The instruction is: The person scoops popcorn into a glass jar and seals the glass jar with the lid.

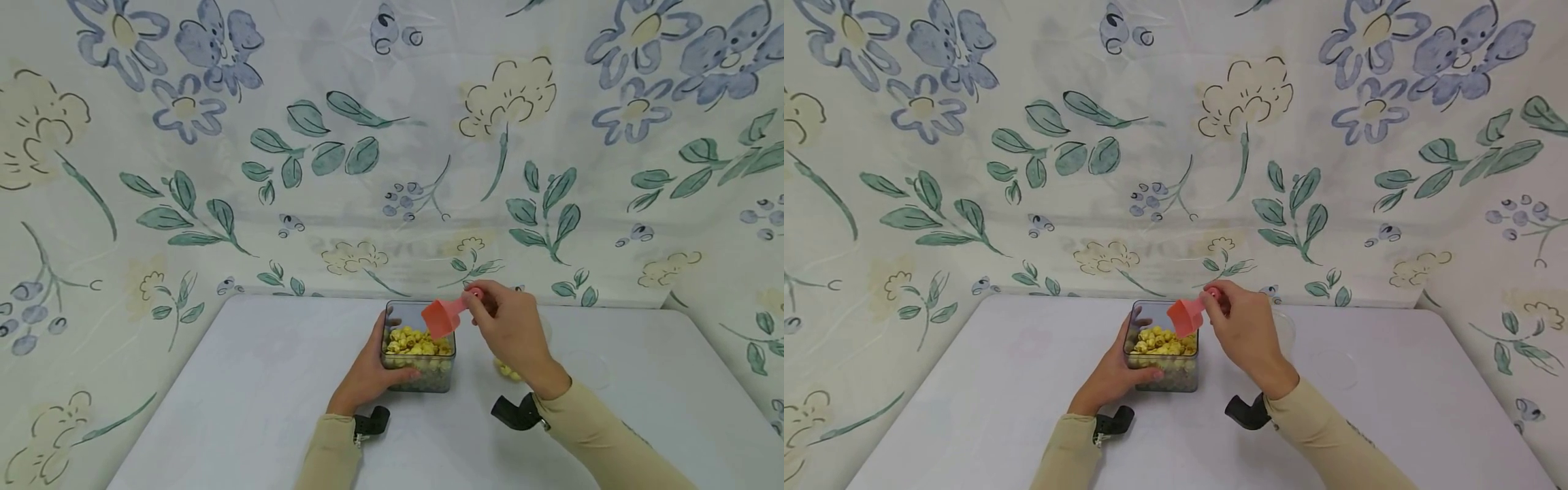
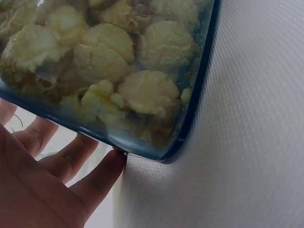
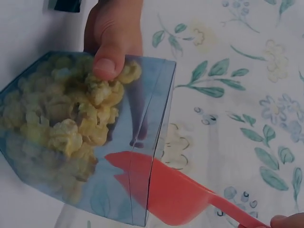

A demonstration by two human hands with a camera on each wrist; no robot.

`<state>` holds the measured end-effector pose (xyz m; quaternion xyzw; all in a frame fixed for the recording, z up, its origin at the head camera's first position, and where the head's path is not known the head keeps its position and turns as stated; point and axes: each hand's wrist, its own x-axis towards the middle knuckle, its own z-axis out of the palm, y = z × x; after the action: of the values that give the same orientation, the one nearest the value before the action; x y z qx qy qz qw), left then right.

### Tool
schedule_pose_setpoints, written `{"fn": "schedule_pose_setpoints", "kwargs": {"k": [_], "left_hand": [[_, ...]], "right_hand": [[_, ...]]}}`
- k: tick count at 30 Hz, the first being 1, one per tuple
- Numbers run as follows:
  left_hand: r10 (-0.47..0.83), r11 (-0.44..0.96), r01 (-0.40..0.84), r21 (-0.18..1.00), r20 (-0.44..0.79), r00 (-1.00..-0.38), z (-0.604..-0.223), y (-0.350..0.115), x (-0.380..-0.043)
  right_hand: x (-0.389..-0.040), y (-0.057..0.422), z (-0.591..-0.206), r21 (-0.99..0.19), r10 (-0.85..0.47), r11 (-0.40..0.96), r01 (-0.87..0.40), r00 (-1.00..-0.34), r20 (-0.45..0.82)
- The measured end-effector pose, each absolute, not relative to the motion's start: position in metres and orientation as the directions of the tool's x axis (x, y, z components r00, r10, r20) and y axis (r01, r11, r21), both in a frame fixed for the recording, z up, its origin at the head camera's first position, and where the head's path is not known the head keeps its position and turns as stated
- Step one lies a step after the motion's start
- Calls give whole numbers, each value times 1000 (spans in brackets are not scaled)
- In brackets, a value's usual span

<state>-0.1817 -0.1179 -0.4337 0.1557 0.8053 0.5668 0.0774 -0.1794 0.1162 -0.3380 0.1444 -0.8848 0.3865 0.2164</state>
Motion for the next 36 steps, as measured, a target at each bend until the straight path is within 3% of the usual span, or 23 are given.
{"fn": "schedule_pose_setpoints", "kwargs": {"k": [11,19,25,36], "left_hand": [[329,323,143,936,31,-944,-435,-118,-182],[330,316,149,937,39,-943,-435,-118,-182],[330,320,159,934,47,-943,-435,-118,-182],[324,332,149,932,36,-946,-433,-117,-182]], "right_hand": [[-180,104,-334,-411,-291,751,-517,-817,497],[-184,98,-336,-346,-365,764,-544,-807,463],[-189,98,-338,-407,-399,721,-560,-817,417],[-197,104,-346,-630,-223,654,-418,-903,367]]}}
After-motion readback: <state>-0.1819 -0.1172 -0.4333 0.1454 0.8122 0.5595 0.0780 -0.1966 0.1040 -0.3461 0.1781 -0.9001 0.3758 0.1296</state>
